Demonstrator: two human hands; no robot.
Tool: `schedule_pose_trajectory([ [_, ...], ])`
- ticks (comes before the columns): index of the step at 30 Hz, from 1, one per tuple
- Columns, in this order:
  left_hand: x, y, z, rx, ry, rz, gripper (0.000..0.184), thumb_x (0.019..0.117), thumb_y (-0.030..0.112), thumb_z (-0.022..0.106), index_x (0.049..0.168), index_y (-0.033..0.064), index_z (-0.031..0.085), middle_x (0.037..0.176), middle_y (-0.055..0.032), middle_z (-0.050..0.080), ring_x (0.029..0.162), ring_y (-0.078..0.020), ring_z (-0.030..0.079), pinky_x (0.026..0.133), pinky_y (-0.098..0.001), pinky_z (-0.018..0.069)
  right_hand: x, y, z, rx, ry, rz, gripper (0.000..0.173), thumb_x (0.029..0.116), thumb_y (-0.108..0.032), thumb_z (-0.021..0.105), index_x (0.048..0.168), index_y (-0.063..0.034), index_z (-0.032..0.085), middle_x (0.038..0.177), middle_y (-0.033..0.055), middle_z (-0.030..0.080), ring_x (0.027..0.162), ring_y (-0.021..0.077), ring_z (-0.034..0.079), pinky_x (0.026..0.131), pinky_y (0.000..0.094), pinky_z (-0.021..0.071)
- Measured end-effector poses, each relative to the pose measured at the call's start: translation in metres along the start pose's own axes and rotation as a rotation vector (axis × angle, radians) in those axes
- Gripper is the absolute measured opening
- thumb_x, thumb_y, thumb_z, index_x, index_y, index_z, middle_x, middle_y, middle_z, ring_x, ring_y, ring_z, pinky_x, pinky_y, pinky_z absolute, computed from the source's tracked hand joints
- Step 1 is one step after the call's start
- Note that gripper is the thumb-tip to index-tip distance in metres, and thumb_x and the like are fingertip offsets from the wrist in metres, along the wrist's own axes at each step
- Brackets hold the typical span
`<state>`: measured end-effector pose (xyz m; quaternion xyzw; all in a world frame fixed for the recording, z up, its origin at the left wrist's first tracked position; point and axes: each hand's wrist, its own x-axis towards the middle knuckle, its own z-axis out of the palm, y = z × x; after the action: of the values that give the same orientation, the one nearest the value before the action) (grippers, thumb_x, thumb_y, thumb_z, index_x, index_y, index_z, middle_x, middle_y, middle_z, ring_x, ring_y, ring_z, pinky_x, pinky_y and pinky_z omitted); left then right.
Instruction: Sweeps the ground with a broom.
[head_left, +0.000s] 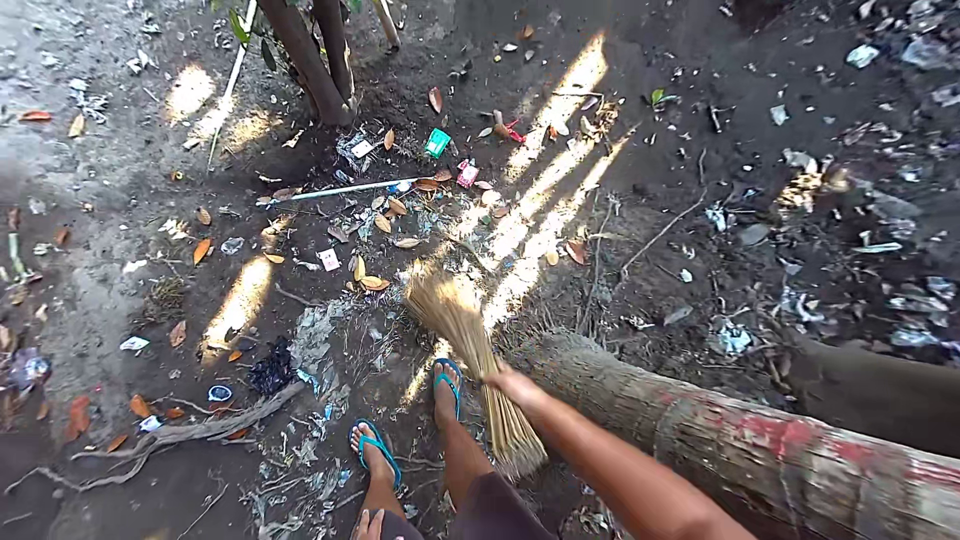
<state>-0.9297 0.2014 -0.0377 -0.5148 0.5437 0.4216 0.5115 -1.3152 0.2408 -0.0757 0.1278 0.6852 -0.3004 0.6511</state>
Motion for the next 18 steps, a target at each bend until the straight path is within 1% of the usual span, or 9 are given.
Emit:
schedule_pose_trajectory([
  [2,0.002,-0.003,-0.004,-0.068,0.057,0.018,0.069,0.1009,0.042,0.061,0.156,0.0039,0.043,0.166,-0.0247,0.028,0.154,-0.04,0.03,0.125,-0.0543,0.027,0.056,-0.034,-0.003,-0.01,0.123,-0.131,0.078,0.1008,-0.021,0.062,0.163,-0.0126,0.017,0.145,0.0247,0.052,0.123,0.035,0.06,0.101,0.0535,0.0512],
  [4,-0.001,-0.005,-0.001,-0.15,0.082,0.005,0.068,0.101,0.039,0.062,0.155,0.0025,0.043,0.165,-0.0261,0.029,0.153,-0.0405,0.03,0.125,-0.0539,0.0265,0.09,-0.051,-0.003,-0.016,0.2,-0.194,0.088,0.1013,-0.025,0.062,0.166,-0.0181,0.003,0.157,0.023,0.041,0.132,0.0353,0.055,0.106,0.0543,0.0482],
  [6,0.0,-0.01,-0.003,-0.206,0.109,-0.005,0.067,0.101,0.037,0.063,0.154,0.0018,0.044,0.164,-0.027,0.031,0.153,-0.0407,0.031,0.125,-0.0537,0.0265,0.086,-0.046,0.016,-0.026,0.215,-0.263,0.095,0.1011,-0.029,0.064,0.165,-0.0208,-0.006,0.155,0.0251,0.043,0.127,0.0367,0.06,0.102,0.0558,0.0509],
  [8,-0.001,-0.013,-0.001,-0.258,0.121,-0.018,0.066,0.1013,0.037,0.062,0.154,0.0026,0.045,0.164,-0.0263,0.031,0.153,-0.0397,0.031,0.126,-0.0533,0.026,0.035,-0.023,0.037,0.038,0.047,-0.298,0.099,0.1002,-0.025,0.062,0.164,-0.0241,-0.013,0.163,0.022,0.031,0.128,0.0322,0.059,0.101,0.0527,0.0533],
  [10,-0.003,-0.01,0.0,-0.296,0.126,-0.023,0.066,0.1011,0.038,0.063,0.154,0.0034,0.045,0.164,-0.0258,0.032,0.153,-0.0388,0.032,0.126,-0.0529,0.0267,-0.033,-0.004,0.055,0.135,-0.141,-0.157,0.093,0.0993,-0.019,0.061,0.165,-0.0306,-0.003,0.155,0.0175,0.043,0.116,0.0274,0.065,0.092,0.0489,0.0572],
  [12,-0.006,-0.003,-0.001,-0.314,0.119,-0.017,0.066,0.1007,0.037,0.063,0.154,0.0037,0.045,0.164,-0.0255,0.033,0.153,-0.0382,0.033,0.125,-0.052,0.0278,-0.078,0.009,0.067,0.148,-0.309,0.04,0.08,0.1012,-0.016,0.058,0.165,-0.0298,0.011,0.142,0.0158,0.054,0.103,0.0242,0.067,0.084,0.0439,0.0578],
  [13,-0.007,0.002,-0.003,-0.318,0.112,-0.008,0.065,0.101,0.037,0.063,0.154,0.0038,0.045,0.164,-0.0251,0.033,0.153,-0.0377,0.033,0.125,-0.0514,0.0279,-0.083,0.012,0.07,0.094,-0.389,0.105,0.077,0.1014,-0.018,0.058,0.165,-0.0272,0.015,0.147,0.0144,0.052,0.111,0.0236,0.065,0.089,0.0428,0.0566],
  [15,-0.008,0.009,-0.008,-0.33,0.108,0.013,0.065,0.1015,0.037,0.062,0.155,0.0046,0.045,0.165,-0.0239,0.032,0.153,-0.0363,0.032,0.126,-0.0504,0.0273,-0.057,0.004,0.075,-0.117,-0.479,0.118,0.072,0.1037,-0.025,0.056,0.165,-0.0173,0.018,0.158,0.0155,0.042,0.132,0.0259,0.055,0.106,0.0453,0.0489],
  [18,-0.01,0.009,-0.01,-0.374,0.117,0.036,0.063,0.1022,0.036,0.061,0.155,0.0066,0.045,0.165,-0.0206,0.033,0.154,-0.0331,0.032,0.126,-0.0488,0.0271,0.014,-0.039,0.083,-0.239,-0.253,0.01,0.066,0.1061,-0.033,0.054,0.159,-0.0049,0.026,0.145,0.024,0.052,0.129,0.0337,0.055,0.107,0.0513,0.0465],
])
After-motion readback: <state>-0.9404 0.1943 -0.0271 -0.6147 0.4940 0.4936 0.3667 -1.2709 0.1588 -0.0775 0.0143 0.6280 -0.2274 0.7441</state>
